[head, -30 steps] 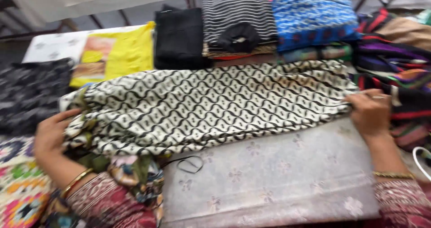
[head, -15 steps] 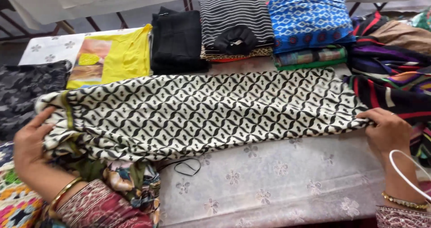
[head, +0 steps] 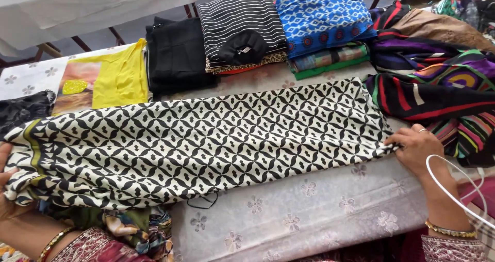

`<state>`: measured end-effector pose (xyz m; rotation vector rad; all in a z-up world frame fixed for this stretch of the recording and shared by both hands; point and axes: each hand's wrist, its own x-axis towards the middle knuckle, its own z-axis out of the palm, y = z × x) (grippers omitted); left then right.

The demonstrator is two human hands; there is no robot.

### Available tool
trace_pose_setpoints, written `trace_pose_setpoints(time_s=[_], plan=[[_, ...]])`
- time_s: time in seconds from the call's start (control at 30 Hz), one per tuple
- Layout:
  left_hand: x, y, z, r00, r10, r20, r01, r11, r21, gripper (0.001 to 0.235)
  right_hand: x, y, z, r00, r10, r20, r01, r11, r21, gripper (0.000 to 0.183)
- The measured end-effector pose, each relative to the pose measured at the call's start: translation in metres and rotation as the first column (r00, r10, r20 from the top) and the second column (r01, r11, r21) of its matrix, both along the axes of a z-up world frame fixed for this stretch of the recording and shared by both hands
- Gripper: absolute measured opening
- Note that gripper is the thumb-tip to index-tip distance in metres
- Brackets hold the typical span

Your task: The person folds several pieces of clothing on a table covered with a floral tablecloth. They fold a black and white patterned top, a colorful abstract print top, and a striped top, stacking them neatly. Finally, they unfold a brown patterned garment.

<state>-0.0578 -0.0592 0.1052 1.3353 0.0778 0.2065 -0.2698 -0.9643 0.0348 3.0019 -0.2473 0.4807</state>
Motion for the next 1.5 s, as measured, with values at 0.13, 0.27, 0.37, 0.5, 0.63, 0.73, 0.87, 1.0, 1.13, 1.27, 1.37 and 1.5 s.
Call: trace_pose_setpoints(time_s=[0.13, 0.27, 0.37, 0.5, 0.63, 0.73, 0.87, 1.0, 1.13, 1.27, 1.37, 1.5], plan=[[0.030, 0.065, -0.054, 0.999, 0.047, -0.023, -0.044, 0.993, 0.108, 0.065, -0.002, 0.015, 0.016, 0.996, -0.008, -0.088, 0.001, 0.997, -0.071, 0.023], [0.027, 0.042, -0.019, 0.980, 0.080, -0.181, 0.009, 0.896, 0.444, 0.070, -0.001, 0.004, 0.011, 0.970, -0.040, -0.241, 0.011, 0.992, -0.123, 0.028], [0.025, 0.040, -0.001, 0.992, 0.033, -0.124, 0.041, 0.833, 0.552, 0.069, 0.007, -0.039, -0.025, 0.938, 0.114, -0.327, -0.136, 0.990, -0.046, 0.043], [0.014, 0.002, 0.040, 0.998, -0.037, -0.045, 0.052, 0.909, 0.413, 0.070, 0.045, -0.004, 0.001, 0.894, 0.337, -0.294, -0.293, 0.938, 0.184, 0.064], [0.005, -0.052, 0.073, 0.998, -0.009, -0.056, 0.028, 0.940, 0.340, 0.071, 0.097, 0.134, 0.041, 0.851, 0.470, -0.234, -0.332, 0.828, 0.453, 0.058], [0.004, -0.102, 0.090, 0.994, -0.107, -0.004, 0.105, 0.974, 0.198, 0.071, 0.118, 0.199, 0.034, 0.697, 0.683, -0.219, -0.547, 0.704, 0.453, 0.076], [0.002, -0.188, 0.106, 0.942, -0.319, 0.101, 0.280, 0.917, 0.284, 0.073, 0.124, 0.227, 0.030, 0.557, 0.798, -0.230, -0.580, 0.572, 0.580, 0.067], [0.004, -0.302, 0.097, 0.806, -0.592, 0.017, 0.536, 0.742, 0.402, 0.076, 0.136, 0.195, 0.000, 0.719, 0.693, 0.052, -0.401, 0.353, 0.845, 0.046], [0.016, -0.428, 0.022, 0.678, -0.734, 0.021, 0.646, 0.610, 0.460, 0.076, 0.145, 0.142, -0.002, 0.868, 0.477, 0.136, -0.197, 0.080, 0.977, 0.046], [0.001, -0.544, -0.031, 0.644, -0.729, -0.232, 0.721, 0.475, 0.505, 0.088, 0.141, 0.110, 0.007, 0.948, 0.318, 0.015, 0.038, -0.160, 0.986, 0.063], [-0.018, -0.584, -0.021, 0.564, -0.799, -0.210, 0.765, 0.410, 0.496, 0.094, 0.153, 0.077, -0.038, 0.965, 0.252, -0.078, 0.125, -0.174, 0.977, 0.072], [-0.013, -0.589, -0.020, 0.556, -0.790, -0.258, 0.799, 0.422, 0.428, 0.087, 0.160, 0.064, -0.057, 0.974, 0.202, -0.106, 0.110, -0.006, 0.994, 0.075]])
